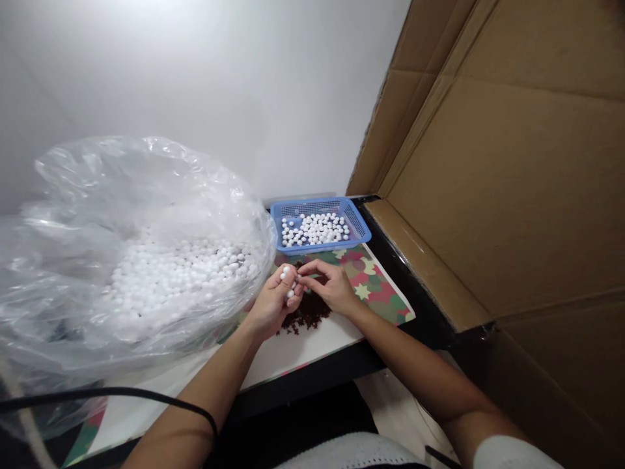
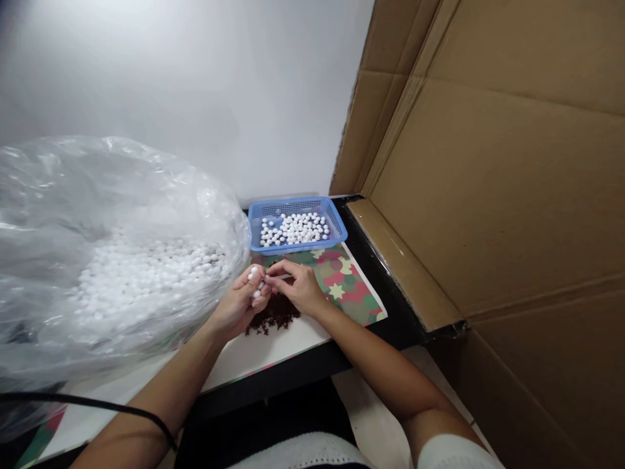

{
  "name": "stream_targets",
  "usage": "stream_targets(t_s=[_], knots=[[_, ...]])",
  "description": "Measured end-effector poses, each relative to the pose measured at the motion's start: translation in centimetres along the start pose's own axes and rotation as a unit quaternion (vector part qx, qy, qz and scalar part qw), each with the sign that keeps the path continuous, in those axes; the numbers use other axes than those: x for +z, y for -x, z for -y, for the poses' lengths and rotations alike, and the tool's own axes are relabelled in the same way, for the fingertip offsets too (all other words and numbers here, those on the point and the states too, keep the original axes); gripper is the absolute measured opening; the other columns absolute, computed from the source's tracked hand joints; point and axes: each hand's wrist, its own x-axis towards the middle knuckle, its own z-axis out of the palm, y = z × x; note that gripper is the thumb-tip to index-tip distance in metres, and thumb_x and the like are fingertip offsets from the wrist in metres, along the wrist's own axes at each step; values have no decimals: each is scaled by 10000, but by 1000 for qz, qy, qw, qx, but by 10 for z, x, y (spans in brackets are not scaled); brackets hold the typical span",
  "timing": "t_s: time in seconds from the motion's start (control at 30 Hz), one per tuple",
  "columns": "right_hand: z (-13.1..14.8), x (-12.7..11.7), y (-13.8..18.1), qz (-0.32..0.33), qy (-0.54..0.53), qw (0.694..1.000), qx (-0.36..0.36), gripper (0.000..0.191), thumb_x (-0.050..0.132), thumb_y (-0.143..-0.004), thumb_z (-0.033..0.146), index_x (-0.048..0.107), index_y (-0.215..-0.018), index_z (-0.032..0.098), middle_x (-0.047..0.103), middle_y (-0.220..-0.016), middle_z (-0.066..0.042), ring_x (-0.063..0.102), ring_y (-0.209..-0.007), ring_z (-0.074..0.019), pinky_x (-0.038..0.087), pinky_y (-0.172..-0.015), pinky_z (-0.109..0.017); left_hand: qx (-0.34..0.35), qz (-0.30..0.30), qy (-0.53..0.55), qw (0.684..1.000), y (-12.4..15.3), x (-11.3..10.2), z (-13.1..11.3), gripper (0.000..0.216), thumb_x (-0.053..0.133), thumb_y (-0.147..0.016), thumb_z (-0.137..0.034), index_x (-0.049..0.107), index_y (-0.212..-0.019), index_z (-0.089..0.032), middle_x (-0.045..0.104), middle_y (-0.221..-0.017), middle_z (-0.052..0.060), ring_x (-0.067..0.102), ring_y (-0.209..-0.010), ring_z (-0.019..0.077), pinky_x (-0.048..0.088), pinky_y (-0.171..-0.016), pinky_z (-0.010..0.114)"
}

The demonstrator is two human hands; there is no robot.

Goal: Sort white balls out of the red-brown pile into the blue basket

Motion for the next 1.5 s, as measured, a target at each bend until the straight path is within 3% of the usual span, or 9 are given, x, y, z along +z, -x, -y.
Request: stream_targets(t_s=[0.23,0.53,0.73,0.97,1.17,1.27,1.33,1.4,1.5], knots=[[-7,-4,-1,-19,-26,999,33,222,731,-749,373,658,-839,183,690,-820,-27,657,-758,-165,556,-690,-266,-21,26,-17,999,-1,-2,-4,285,545,-892,-432,404,-827,-193,449,-663,-48,325,-459,15,191,-421,123],[-17,-14,-9,-88,-121,988,50,340,827,-632,344,624,-858,192,703,-818,-26,690,-786,-179,575,-774,-311,-67,-48,-48,995,-2,-10,-14,154,614,-758,-227,501,-852,-182,536,-668,-20,442,-475,38,172,-359,108],[-16,-16,-7,-81,-73,993,35,264,777,-699,347,629,-848,186,685,-792,-25,668,-721,-155,558,-678,-270,-119,-116,-26,986,-3,-5,-13,229,577,-831,-380,570,-818,-152,593,-689,18,551,-583,63,420,-513,134],[-14,-17,-6,-75,-45,996,28,235,749,-725,360,627,-831,189,679,-778,-27,658,-702,-161,554,-663,-277,-90,-51,-34,994,-4,-11,-6,251,572,-827,-351,639,-895,-120,616,-748,57,560,-593,93,298,-398,151],[-12,-44,-50,-150,88,983,-52,226,651,-817,285,636,-1023,193,699,-992,-73,672,-856,-190,551,-808,-336,-85,-35,-31,995,-5,-17,-5,360,605,-777,-213,657,-1111,-88,624,-811,82,546,-620,83,258,-376,141],[-3,-57,-66,-103,246,957,-119,224,611,-829,179,665,-1046,175,656,-1170,-115,635,-1027,-233,477,-950,-401,-84,-41,-27,995,-5,-18,-6,363,608,-772,-180,659,-1122,-99,622,-797,78,532,-606,75,241,-366,132],[3,-60,-63,-72,305,938,-150,192,592,-844,156,686,-1011,171,655,-1166,-115,598,-1097,-243,436,-988,-403,-84,-45,-25,995,-6,-18,-6,343,617,-788,-200,664,-1113,-100,617,-786,77,520,-598,71,233,-360,127],[6,-60,-50,-15,319,937,-138,153,572,-865,149,702,-942,173,694,-1014,-91,628,-991,-217,471,-897,-352,-83,-47,-22,995,-5,-18,-6,339,628,-813,-252,665,-1112,-97,602,-769,71,496,-577,61,217,-353,121],[0,-59,-24,128,343,929,-53,147,610,-825,100,726,-856,185,692,-826,-50,635,-760,-178,473,-702,-282,-80,-46,-14,996,-5,-19,-4,375,660,-814,-297,651,-1132,-99,577,-745,53,467,-549,48,198,-350,119]])
